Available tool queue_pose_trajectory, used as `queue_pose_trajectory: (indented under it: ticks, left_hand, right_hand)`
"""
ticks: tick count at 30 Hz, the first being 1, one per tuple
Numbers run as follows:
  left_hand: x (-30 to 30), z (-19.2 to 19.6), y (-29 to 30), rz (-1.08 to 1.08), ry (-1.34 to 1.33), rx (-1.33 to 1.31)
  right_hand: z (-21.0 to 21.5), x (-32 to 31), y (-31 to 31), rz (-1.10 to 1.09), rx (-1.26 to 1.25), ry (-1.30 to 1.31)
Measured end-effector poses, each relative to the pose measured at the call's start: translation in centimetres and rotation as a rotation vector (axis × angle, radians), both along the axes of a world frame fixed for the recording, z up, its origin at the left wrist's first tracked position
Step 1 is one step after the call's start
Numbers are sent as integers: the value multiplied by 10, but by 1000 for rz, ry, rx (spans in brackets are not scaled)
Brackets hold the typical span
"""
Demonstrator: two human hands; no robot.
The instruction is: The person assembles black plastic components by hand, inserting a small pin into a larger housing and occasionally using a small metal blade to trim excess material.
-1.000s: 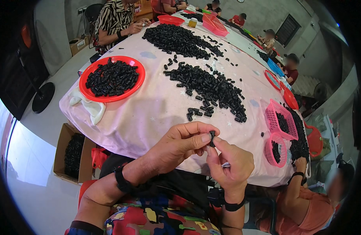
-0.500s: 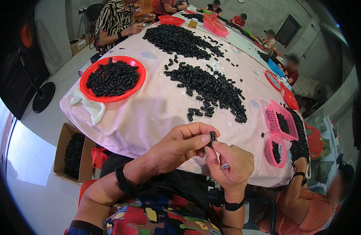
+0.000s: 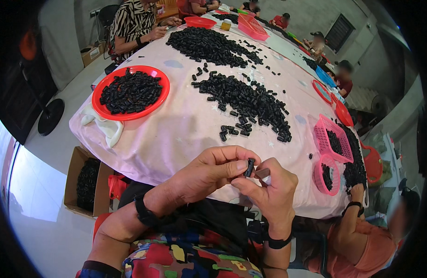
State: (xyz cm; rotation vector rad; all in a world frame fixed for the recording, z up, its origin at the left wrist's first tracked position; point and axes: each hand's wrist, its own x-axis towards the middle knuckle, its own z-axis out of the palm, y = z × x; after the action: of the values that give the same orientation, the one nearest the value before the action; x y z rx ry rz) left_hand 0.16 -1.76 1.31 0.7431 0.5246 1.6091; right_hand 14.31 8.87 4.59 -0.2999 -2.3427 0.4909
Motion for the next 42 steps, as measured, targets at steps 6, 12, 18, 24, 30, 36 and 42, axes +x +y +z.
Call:
queue_pose_trajectory:
  ticks: [6,12,18,24,30,36,42]
  left_hand:
    - [0,-4,2,-31,20,-11]
    - [1,-4,2,-37,12,0]
    - [1,-5,4,-24,49,-11]
    - [0,-2,2,0,96,10]
    - [-1,-3,3,-4,138,1]
    - [-4,-1,0,49,161,-29]
    - [-4,-1,1,117,144,-56]
  right_hand:
    - [-2,-3,-2,-25,-54,-10]
    - [-3,-2,-1,-31,-41,-28]
    - [-5,-1,2,-40,-21,-47]
    - [-3,-1,2,-52,44,-56]
    - [-4,-1,4,-42,59,-77]
    - [-4,2,4,16,-70,-32]
    - [4,-3,-7,28,-90,88]
